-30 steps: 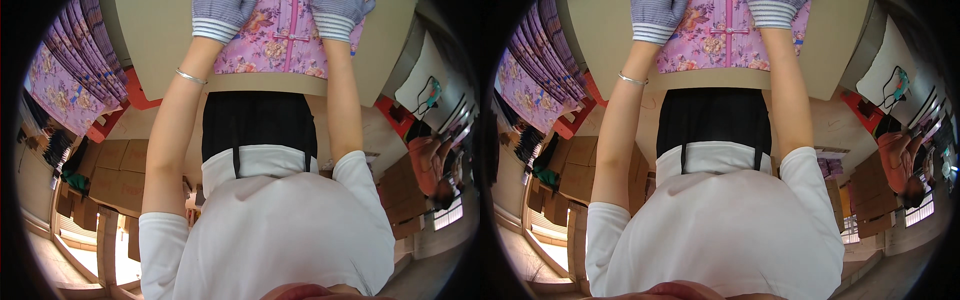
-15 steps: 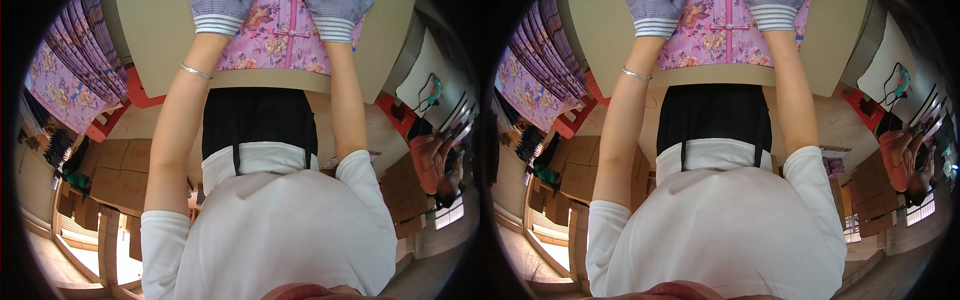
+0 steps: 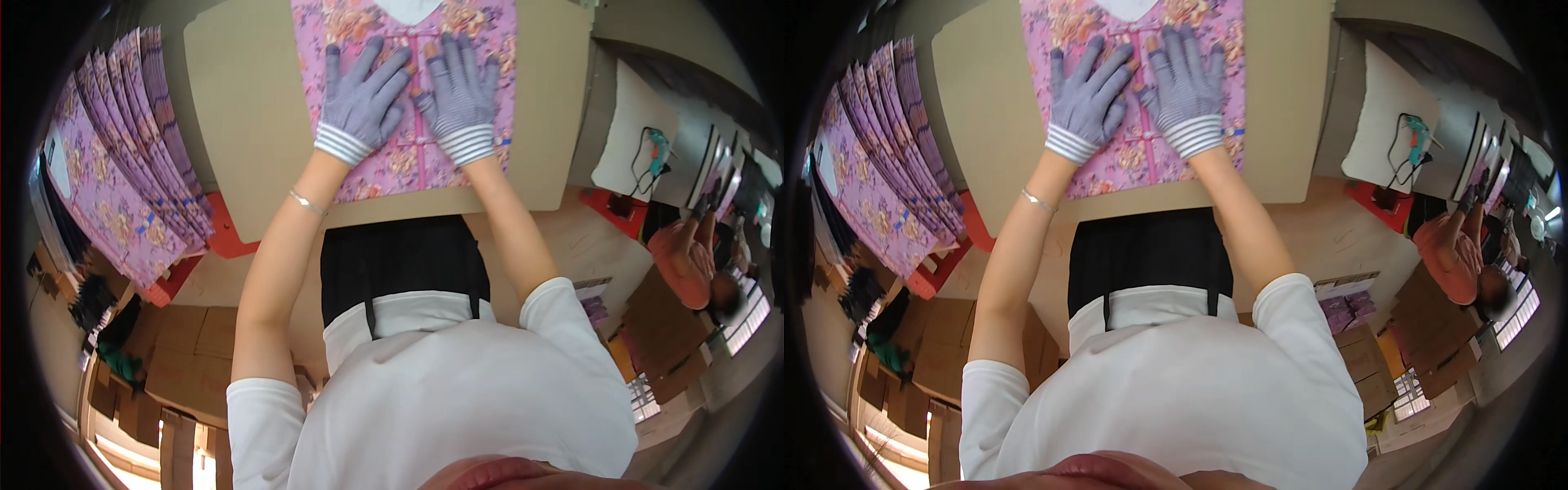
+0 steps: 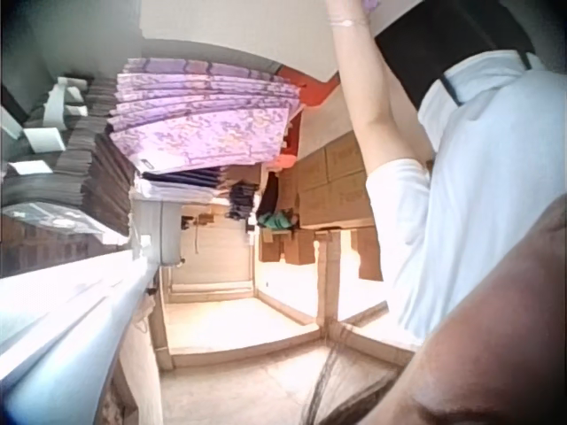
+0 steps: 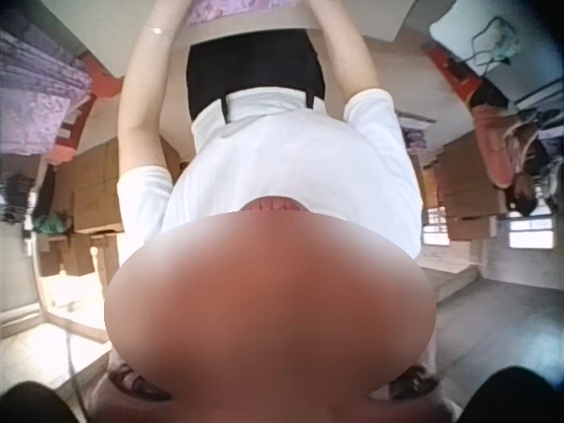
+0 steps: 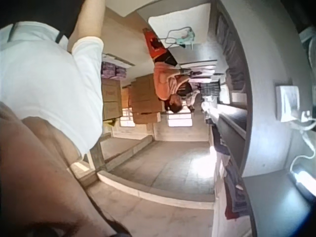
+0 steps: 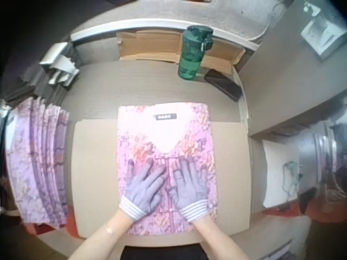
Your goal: The person folds a pink floral-patterned garment on a cardboard board, smoothing it flat, folding it in half, and stacking it with other folded garments. The process is repeated for multiple identical garments throughout the clip.
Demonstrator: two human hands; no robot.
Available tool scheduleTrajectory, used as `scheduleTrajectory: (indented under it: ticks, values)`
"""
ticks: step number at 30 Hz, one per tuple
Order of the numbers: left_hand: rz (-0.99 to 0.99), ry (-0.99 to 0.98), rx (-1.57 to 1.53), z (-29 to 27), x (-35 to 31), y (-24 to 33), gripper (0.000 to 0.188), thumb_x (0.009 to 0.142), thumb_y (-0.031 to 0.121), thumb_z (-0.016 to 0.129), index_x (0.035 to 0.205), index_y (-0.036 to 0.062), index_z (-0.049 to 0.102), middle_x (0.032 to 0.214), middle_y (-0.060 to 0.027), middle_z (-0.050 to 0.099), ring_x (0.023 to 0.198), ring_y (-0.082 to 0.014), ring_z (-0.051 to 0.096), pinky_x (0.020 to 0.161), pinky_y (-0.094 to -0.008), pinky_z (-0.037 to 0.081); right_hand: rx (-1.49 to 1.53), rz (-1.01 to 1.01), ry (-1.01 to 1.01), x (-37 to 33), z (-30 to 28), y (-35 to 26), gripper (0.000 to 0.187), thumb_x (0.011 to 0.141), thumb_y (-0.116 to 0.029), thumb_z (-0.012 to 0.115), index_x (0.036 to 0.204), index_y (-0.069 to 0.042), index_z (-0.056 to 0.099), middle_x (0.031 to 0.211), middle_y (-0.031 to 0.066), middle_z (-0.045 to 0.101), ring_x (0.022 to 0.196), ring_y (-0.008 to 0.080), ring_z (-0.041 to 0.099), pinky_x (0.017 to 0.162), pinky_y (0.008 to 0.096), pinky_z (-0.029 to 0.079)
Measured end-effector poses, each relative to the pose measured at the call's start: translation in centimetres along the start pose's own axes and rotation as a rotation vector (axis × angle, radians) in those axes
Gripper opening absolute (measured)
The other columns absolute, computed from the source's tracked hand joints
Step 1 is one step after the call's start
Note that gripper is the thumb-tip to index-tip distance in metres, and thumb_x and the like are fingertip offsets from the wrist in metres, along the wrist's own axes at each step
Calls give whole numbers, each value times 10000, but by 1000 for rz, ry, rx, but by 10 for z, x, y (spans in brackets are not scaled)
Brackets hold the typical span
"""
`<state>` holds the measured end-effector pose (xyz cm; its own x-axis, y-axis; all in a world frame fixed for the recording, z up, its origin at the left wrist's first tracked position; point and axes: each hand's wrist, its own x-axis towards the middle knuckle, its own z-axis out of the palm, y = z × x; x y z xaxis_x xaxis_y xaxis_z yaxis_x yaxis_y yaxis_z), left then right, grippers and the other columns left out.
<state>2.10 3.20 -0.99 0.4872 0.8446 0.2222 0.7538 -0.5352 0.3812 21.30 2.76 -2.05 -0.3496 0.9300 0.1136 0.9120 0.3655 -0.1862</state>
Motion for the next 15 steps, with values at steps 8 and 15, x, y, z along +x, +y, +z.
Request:
scheduleTrajectory:
  ticks: [8, 15]
  values:
    - [-54, -89, 23, -4, 3, 4, 458, 762, 185, 611, 1218, 147, 640, 1441, 9, 502, 1371, -334, 399, 1073, -752, 130, 89, -514, -227, 10, -22, 54, 705, 826, -540, 603, 1409, -159, 495, 1523, 57, 392, 1414, 245, 343, 1125, 625, 225]
    - [-115, -159, 1, -4, -2, 2, 513, 773, 156, 584, 1285, 175, 612, 1456, 8, 504, 1406, -339, 372, 1120, -702, 77, 197, -504, -3, 195, 6, 126, 670, 904, -571, 466, 1383, -104, 487, 1411, 150, 503, 1336, 314, 448, 1109, 613, 253]
